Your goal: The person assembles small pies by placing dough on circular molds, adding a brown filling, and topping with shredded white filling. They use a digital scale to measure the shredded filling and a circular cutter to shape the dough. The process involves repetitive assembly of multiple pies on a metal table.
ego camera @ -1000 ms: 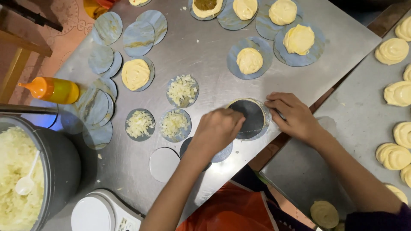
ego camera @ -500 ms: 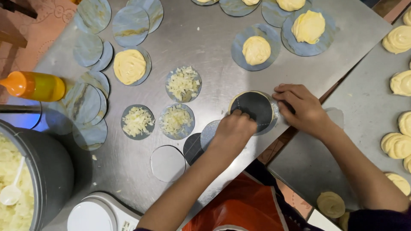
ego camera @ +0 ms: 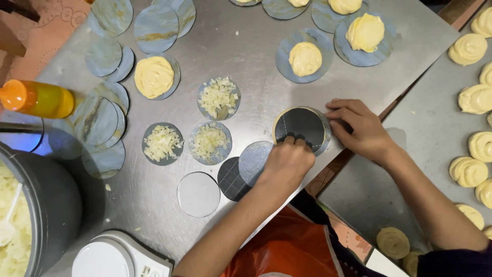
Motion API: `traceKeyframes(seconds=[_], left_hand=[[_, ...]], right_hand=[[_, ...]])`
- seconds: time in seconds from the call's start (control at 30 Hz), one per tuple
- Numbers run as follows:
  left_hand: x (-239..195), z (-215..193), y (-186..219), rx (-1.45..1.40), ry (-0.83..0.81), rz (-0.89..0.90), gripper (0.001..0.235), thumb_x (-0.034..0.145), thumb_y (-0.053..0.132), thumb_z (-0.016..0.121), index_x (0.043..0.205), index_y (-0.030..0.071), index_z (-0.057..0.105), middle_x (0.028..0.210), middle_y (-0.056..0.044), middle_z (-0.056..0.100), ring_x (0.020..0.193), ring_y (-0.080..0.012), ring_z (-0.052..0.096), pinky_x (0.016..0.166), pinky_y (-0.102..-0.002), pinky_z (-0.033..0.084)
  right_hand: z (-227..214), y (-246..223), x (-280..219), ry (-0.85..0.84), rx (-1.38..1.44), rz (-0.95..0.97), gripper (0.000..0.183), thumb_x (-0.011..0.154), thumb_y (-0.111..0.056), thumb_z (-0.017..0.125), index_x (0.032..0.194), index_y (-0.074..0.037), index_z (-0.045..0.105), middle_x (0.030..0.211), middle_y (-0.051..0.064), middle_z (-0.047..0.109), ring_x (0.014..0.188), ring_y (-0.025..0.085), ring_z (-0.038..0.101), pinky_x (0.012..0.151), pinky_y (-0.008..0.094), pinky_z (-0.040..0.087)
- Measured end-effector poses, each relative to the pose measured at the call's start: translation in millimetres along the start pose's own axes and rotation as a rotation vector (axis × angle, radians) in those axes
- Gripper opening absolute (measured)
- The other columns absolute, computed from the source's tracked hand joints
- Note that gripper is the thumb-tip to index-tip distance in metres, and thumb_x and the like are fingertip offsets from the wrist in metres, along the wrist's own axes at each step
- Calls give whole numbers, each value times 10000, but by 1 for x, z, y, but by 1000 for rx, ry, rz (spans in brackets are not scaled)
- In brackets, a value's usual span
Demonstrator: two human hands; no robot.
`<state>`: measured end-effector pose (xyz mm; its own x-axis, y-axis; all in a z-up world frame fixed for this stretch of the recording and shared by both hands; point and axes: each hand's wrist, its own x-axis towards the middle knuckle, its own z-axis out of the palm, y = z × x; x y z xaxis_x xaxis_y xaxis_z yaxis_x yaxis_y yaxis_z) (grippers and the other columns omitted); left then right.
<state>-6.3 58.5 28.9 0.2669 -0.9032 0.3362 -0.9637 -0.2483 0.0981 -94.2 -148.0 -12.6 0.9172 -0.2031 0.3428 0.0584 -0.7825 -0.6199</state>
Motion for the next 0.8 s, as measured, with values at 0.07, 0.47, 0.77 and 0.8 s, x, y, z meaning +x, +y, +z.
traceKeyframes(seconds=[0.07,0.47,0.77,0.8], left_hand=[[-1,11,3,-1,21,0,195,545,-138,769,587,25,672,504,-85,550,511,-228,598,446,-322,525],[5,20,-15,-190,-55,81,166,588,-121,749,585,5,641,525,-103,565,502,-261,618,450,-347,542],[23,11,-28,-252,-84,168,236,656,-136,720,578,33,575,482,-81,512,421,-236,563,411,-321,499],[25,6,-28,-283,-90,143,227,687,-125,716,580,25,584,482,-85,518,419,-232,562,404,-325,497]], right_hand=[[2,-13,-8,19,8,4,125,949,-28,710,1066,7,738,1124,138,727,1192,343,684,1002,437,566],[12,-42,-48,146,-173,-220,282,893,3,726,1174,-7,712,1076,131,722,1087,337,713,984,472,585],[33,-47,-63,215,-353,-349,259,896,-83,742,1146,-14,737,1116,157,701,1120,338,689,984,469,578],[36,-48,-65,214,-367,-380,270,919,-103,721,1174,-14,729,1139,168,702,1127,351,684,981,474,577]])
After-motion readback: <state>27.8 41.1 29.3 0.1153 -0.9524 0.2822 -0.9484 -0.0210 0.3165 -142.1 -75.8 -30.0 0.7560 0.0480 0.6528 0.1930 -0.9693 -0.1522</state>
